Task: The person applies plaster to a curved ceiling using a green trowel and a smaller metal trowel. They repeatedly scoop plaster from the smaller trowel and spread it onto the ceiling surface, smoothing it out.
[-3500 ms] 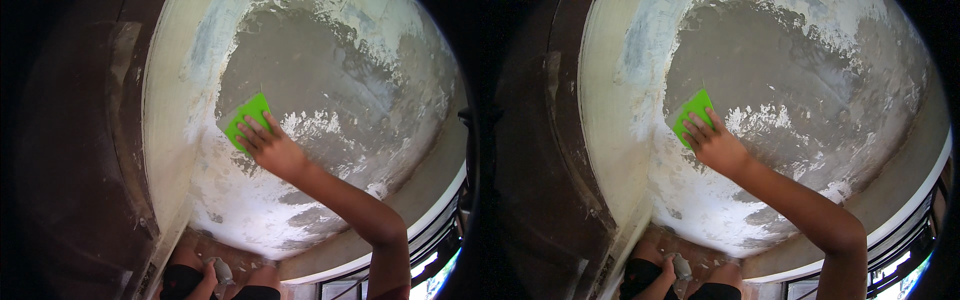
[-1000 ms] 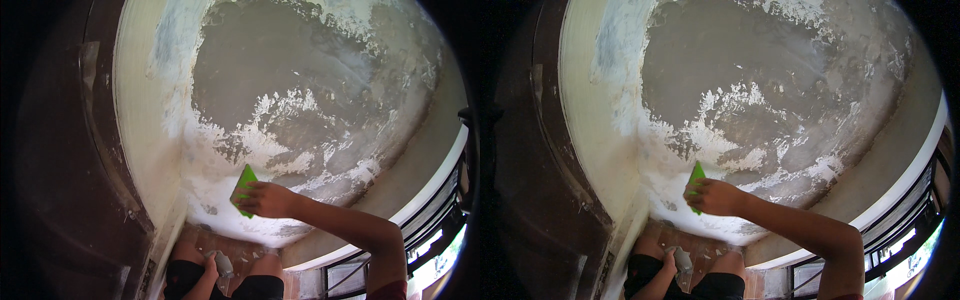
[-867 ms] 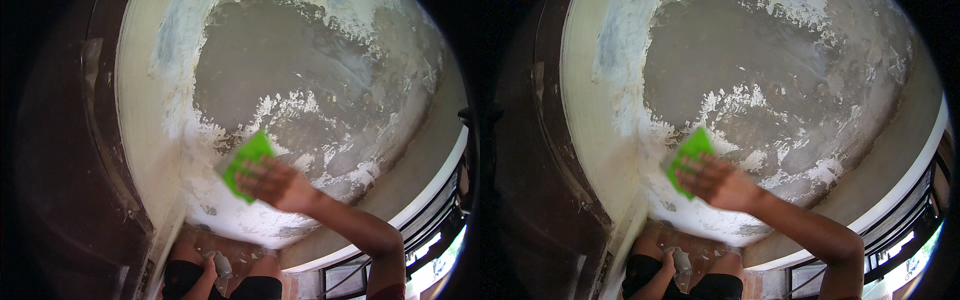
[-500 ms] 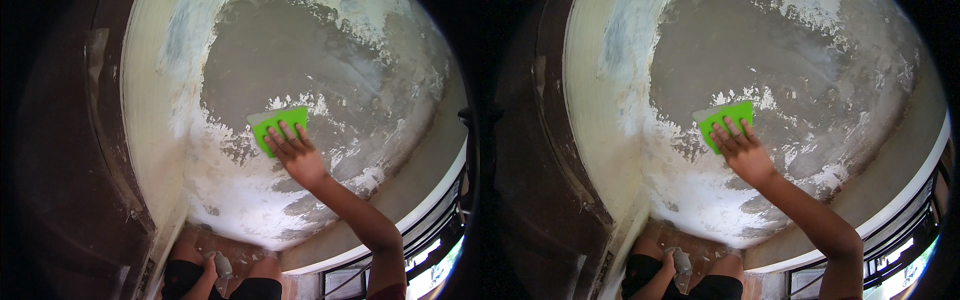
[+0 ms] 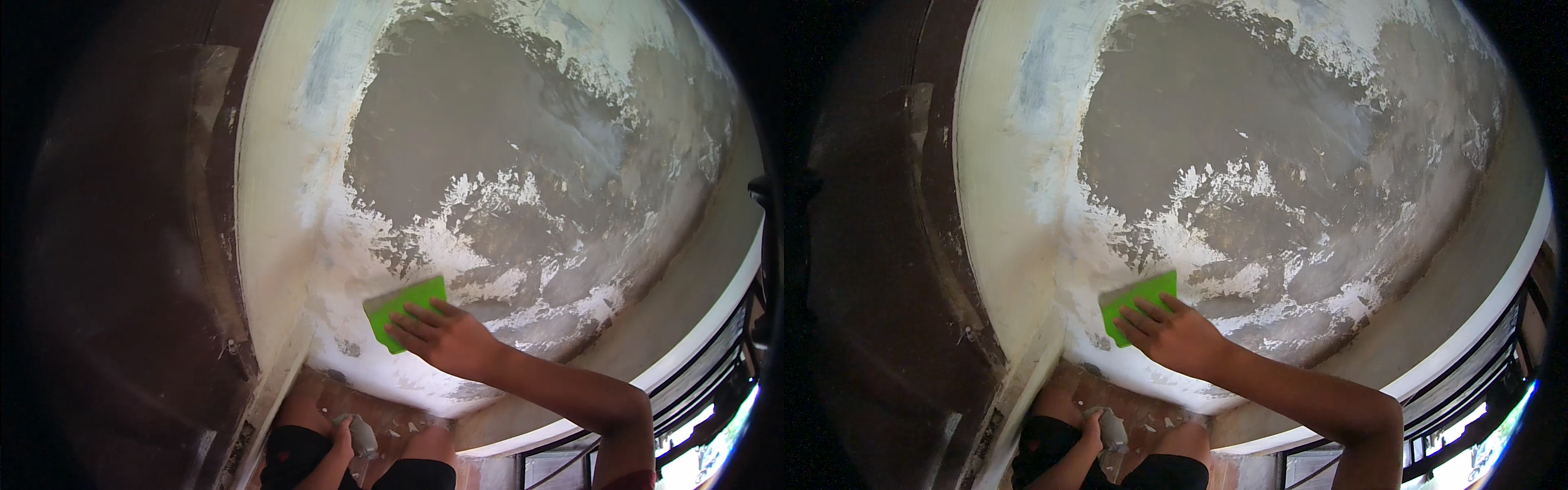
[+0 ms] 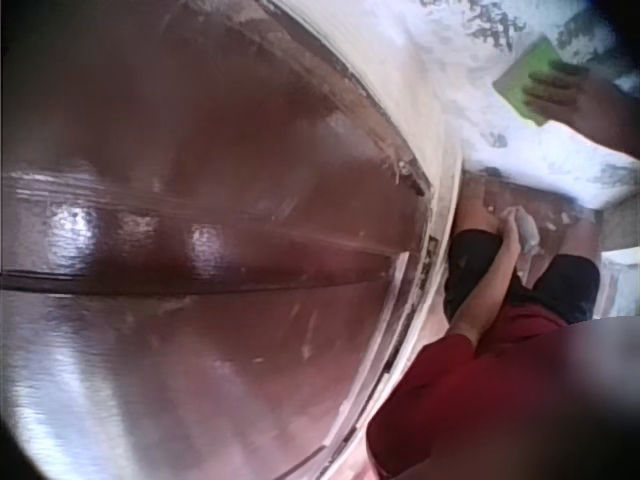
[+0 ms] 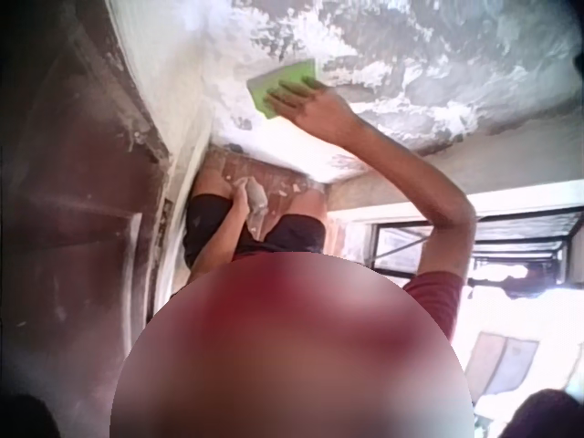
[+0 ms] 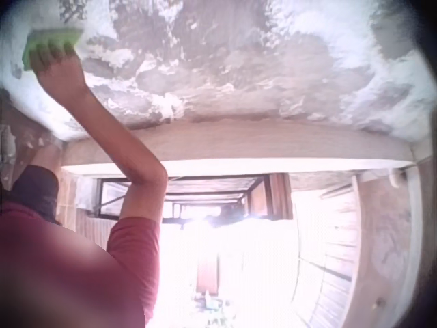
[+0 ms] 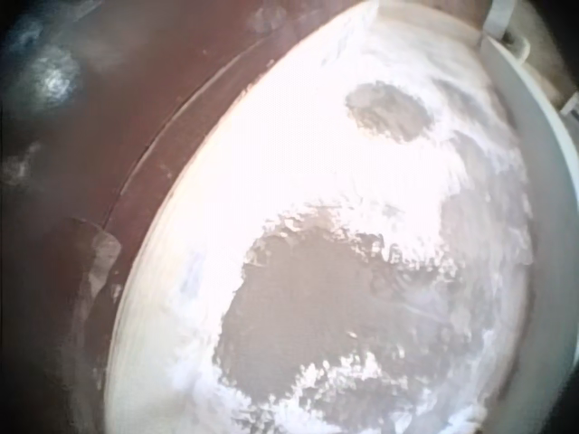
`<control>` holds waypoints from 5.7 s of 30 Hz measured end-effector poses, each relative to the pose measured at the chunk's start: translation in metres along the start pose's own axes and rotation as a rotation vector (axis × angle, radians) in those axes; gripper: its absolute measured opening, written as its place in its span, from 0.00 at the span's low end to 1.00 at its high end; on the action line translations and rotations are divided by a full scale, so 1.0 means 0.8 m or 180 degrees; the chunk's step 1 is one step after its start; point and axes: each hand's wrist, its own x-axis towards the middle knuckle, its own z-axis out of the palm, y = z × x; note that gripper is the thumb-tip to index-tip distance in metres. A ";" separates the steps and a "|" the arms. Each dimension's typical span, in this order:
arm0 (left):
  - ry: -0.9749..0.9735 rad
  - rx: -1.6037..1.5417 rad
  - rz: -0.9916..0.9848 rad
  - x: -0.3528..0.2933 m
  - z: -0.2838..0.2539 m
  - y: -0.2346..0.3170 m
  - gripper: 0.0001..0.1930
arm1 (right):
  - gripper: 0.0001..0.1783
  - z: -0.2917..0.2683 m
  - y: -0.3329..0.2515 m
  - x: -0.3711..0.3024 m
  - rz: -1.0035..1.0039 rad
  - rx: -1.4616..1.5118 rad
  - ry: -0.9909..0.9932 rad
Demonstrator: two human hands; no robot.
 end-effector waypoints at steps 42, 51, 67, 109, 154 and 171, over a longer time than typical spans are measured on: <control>-0.1755 -0.0352 -0.0038 -0.172 -0.001 0.020 0.19 | 0.21 0.352 -0.403 -0.265 0.5860 0.7273 0.4382; -0.1926 0.0768 0.3216 -0.245 0.084 0.026 0.16 | 0.18 0.258 -0.409 -0.292 0.5645 0.7687 0.5086; -0.0806 -0.0161 0.1473 -0.351 0.069 0.018 0.13 | 0.24 0.201 -0.367 -0.280 0.6006 0.7862 0.4736; -0.1489 -0.1104 0.0373 -0.213 -0.026 0.025 0.15 | 0.33 0.094 0.019 0.087 0.1272 -0.1074 0.0346; -0.1505 -0.1060 0.0473 -0.211 -0.024 0.026 0.16 | 0.43 -0.086 0.154 0.118 0.2154 -0.1474 0.1886; -0.1608 -0.1097 0.0299 -0.222 -0.024 0.029 0.16 | 0.32 0.059 -0.010 0.092 0.0426 -0.0427 -0.0237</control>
